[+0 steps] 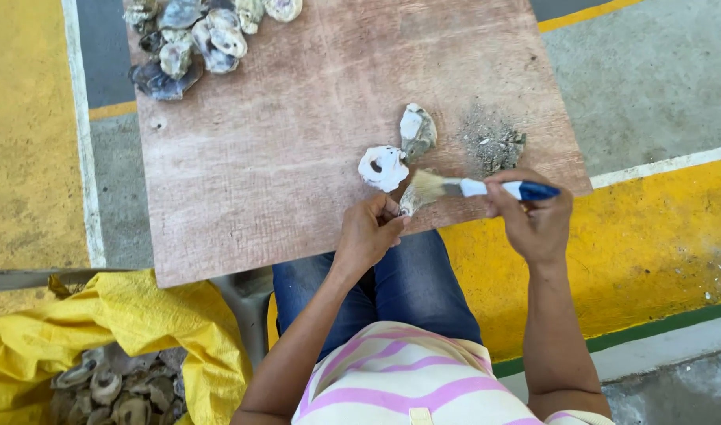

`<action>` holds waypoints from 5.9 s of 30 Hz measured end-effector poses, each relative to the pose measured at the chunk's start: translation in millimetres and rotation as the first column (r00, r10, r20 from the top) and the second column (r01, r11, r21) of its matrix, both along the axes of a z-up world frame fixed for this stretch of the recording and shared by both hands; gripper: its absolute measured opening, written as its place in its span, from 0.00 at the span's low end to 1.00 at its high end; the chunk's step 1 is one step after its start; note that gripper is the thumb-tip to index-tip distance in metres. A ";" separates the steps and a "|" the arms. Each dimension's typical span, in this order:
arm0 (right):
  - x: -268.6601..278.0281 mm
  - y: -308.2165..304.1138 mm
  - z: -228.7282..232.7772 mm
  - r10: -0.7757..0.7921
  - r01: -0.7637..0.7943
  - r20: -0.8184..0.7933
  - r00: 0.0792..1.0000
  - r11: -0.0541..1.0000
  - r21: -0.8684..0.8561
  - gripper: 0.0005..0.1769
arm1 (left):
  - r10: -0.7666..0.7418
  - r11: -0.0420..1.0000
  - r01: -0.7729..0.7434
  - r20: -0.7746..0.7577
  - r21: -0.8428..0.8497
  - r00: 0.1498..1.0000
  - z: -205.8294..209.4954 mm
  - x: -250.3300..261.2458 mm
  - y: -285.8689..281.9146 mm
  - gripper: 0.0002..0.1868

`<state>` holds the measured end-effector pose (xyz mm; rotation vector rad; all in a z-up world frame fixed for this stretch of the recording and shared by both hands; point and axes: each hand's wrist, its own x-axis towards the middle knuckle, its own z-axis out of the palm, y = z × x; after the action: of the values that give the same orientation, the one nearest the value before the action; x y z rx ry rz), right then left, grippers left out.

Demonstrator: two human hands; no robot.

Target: Cleaning empty oyster shells with a brush on a wooden board.

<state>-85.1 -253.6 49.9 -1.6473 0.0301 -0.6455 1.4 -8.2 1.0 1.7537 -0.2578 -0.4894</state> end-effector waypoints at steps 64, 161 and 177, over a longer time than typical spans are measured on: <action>-51.5 -8.5 16.5 -0.273 0.282 0.074 0.959 0.945 -0.167 0.05 | -0.305 0.250 -0.870 0.888 0.424 0.345 -42.7 306.3 223.6 0.09; -35.2 -20.8 7.3 -0.305 0.310 0.115 0.945 0.950 -0.026 0.09 | -0.364 0.885 0.058 0.607 0.463 0.706 17.3 20.9 -33.8 0.37; -34.7 -23.7 2.7 -0.347 0.341 0.125 0.929 0.937 0.072 0.09 | -0.380 0.912 -0.008 0.855 0.409 0.352 11.3 18.7 -36.1 0.14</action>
<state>-119.9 -277.3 52.6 -1.5594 0.2397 -1.0163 20.1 -44.3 12.3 2.2121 -1.2902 0.4393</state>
